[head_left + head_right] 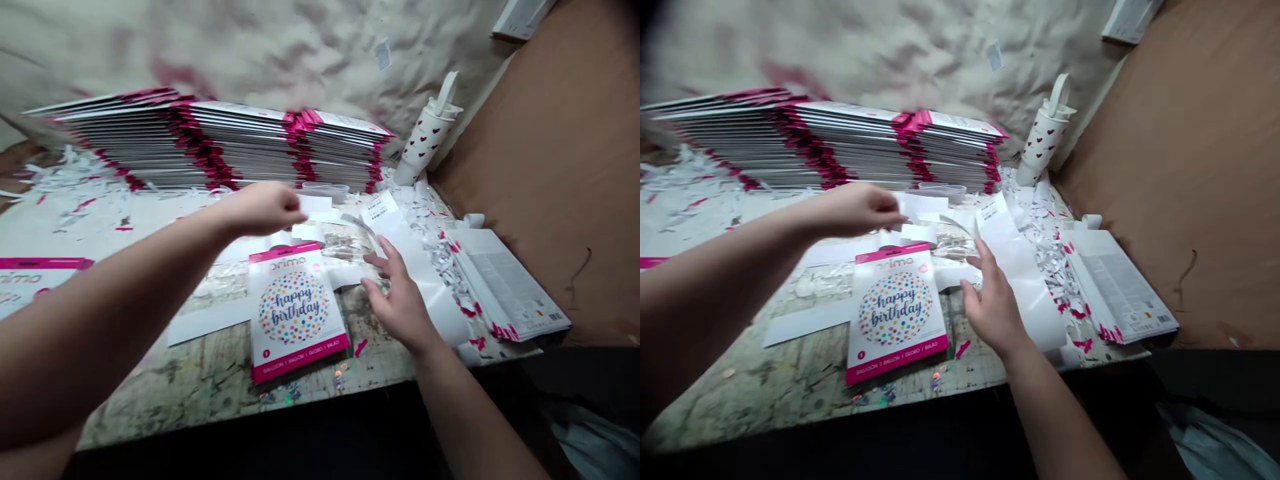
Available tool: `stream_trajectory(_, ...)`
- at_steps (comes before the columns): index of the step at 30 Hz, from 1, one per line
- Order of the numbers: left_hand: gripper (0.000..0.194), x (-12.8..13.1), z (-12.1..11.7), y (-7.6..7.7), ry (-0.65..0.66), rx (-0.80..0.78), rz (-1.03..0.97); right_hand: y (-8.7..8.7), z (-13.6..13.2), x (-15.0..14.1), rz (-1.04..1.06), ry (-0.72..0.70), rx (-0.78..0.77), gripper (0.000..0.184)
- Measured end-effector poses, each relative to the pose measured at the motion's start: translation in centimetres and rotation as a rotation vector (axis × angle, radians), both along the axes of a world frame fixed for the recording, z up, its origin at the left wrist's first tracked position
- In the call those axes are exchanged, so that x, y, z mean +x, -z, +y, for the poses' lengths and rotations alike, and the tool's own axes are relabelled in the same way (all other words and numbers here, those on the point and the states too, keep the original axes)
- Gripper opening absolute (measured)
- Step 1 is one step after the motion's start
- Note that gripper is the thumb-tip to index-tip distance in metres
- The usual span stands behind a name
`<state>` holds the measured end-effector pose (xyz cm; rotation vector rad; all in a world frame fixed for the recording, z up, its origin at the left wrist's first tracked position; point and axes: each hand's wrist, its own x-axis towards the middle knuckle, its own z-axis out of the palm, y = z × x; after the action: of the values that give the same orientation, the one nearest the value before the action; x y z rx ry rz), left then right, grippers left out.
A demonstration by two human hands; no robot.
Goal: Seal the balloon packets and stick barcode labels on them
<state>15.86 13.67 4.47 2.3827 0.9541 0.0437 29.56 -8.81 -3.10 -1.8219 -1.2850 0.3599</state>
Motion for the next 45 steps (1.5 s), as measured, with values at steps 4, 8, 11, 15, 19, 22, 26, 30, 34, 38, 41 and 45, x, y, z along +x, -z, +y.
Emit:
stream_trajectory(4,0.022,-11.6,-1.5,2.6,-0.028,0.093,0.322,1.9,4.1,1.1,-0.051,-0.179,-0.207,0.079)
stream_trajectory(8,0.035,-16.3,-4.4,6.2,-0.119,-0.015,0.329,2.8,5.4,1.4,-0.171,-0.305,-0.324,0.089)
stream_trajectory(11,0.028,-16.9,-5.0,6.9,-0.134,-0.074,0.397,2.7,5.2,2.0,-0.063,-0.272,-0.388,0.093)
stream_trajectory(15,0.027,-17.9,-4.7,6.5,-0.244,-0.257,0.306,2.3,4.7,3.1,0.261,-0.132,-0.419,0.099)
stream_trajectory(19,0.023,-19.1,-4.4,6.3,-0.410,-0.618,0.043,2.0,4.4,3.4,0.258,-0.035,-0.397,0.092)
stream_trajectory(22,0.019,-18.5,-4.5,6.1,-0.542,-0.811,-0.169,0.9,4.4,2.3,0.064,0.075,-0.246,0.084)
stream_trajectory(26,0.020,-14.8,-5.6,5.9,-0.534,-0.914,-0.330,-1.0,4.9,-1.9,-0.127,0.073,-0.107,0.080)
stream_trajectory(30,0.022,-10.4,-7.2,6.6,-0.447,-0.968,-0.412,-0.4,5.8,-7.0,-0.301,-0.072,-0.151,0.078)
stream_trajectory(34,0.019,-8.9,-7.9,7.7,-0.455,-1.000,-0.443,1.8,5.2,-9.3,-0.346,-0.221,-0.153,0.083)
stream_trajectory(38,0.018,-9.0,-8.2,8.3,-0.465,-1.008,-0.486,2.8,3.3,-9.3,-0.285,-0.434,-0.122,0.090)
stream_trajectory(41,0.015,-8.5,-8.5,9.0,-0.473,-0.948,-0.459,3.4,2.5,-8.9,-0.345,-0.523,-0.105,0.089)
stream_trajectory(45,0.012,-7.6,-8.9,9.8,-0.519,-0.918,-0.402,4.0,2.4,-7.8,-0.371,-0.570,-0.032,0.080)
